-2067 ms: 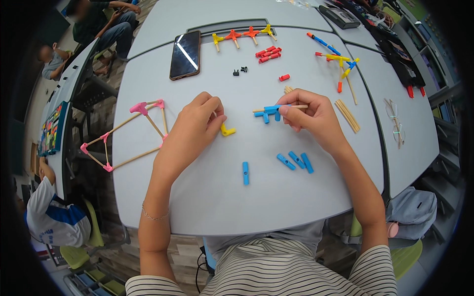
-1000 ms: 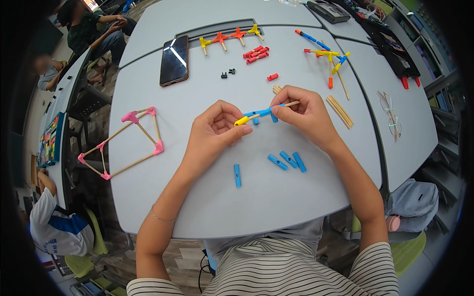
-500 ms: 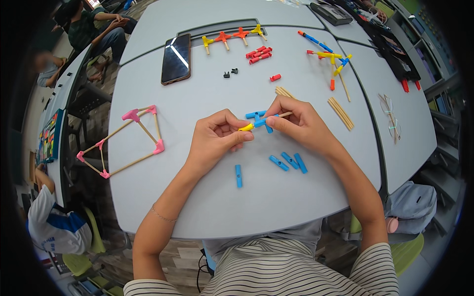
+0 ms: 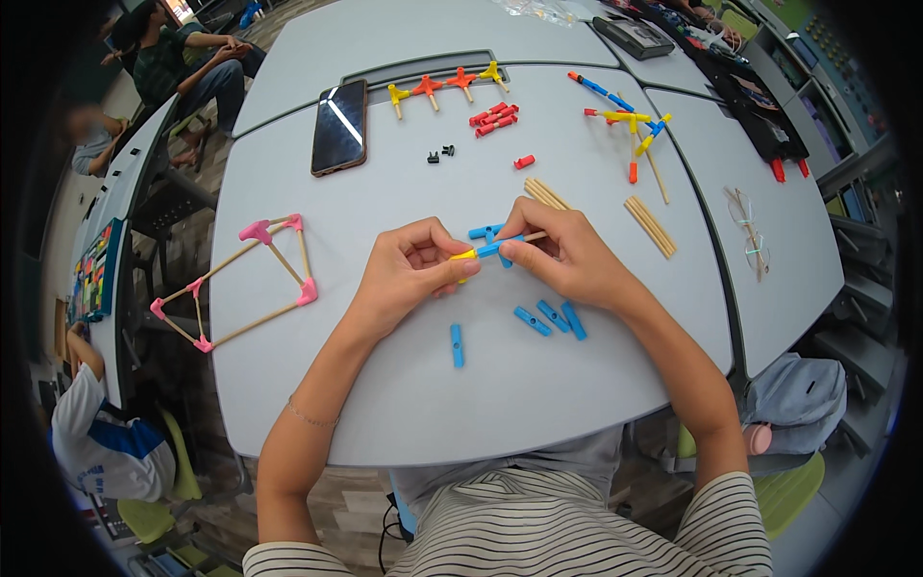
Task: The person assembles a rectangular frame using wooden sticks and colorful plastic connectors. They insert sticks into connectors, align parallel rows, and add crossbars to form a ladder-like structure on a white table.
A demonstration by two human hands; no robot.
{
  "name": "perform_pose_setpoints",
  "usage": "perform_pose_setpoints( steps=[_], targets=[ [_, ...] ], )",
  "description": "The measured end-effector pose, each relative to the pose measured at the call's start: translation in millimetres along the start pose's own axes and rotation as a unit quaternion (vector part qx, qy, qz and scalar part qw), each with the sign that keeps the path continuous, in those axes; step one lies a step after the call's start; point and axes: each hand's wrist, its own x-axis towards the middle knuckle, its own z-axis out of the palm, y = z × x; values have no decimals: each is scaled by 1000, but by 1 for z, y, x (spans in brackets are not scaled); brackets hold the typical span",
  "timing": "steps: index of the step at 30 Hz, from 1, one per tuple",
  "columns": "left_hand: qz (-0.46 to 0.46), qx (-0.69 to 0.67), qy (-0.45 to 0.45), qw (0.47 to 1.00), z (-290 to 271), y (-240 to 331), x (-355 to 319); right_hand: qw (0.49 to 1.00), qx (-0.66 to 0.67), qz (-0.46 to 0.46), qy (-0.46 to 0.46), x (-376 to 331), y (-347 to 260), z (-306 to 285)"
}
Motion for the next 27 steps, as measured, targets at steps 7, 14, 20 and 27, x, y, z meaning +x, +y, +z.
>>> perform_pose_setpoints(
  steps=[7, 14, 20, 27],
  targets=[
    [66, 35, 20, 997, 5, -5, -1, 982, 129, 137, -11, 0, -6, -3],
    [58, 56, 7, 997, 2, -6, -2, 970, 199, 141, -20, 3, 7, -5],
    [21, -12, 4, 1000, 3, 0, 0, 960, 225, 163, -15, 4, 6, -7],
    [22, 18, -25, 999, -3, -6, 2, 962, 224, 156, 3, 5, 7, -8]
  ],
)
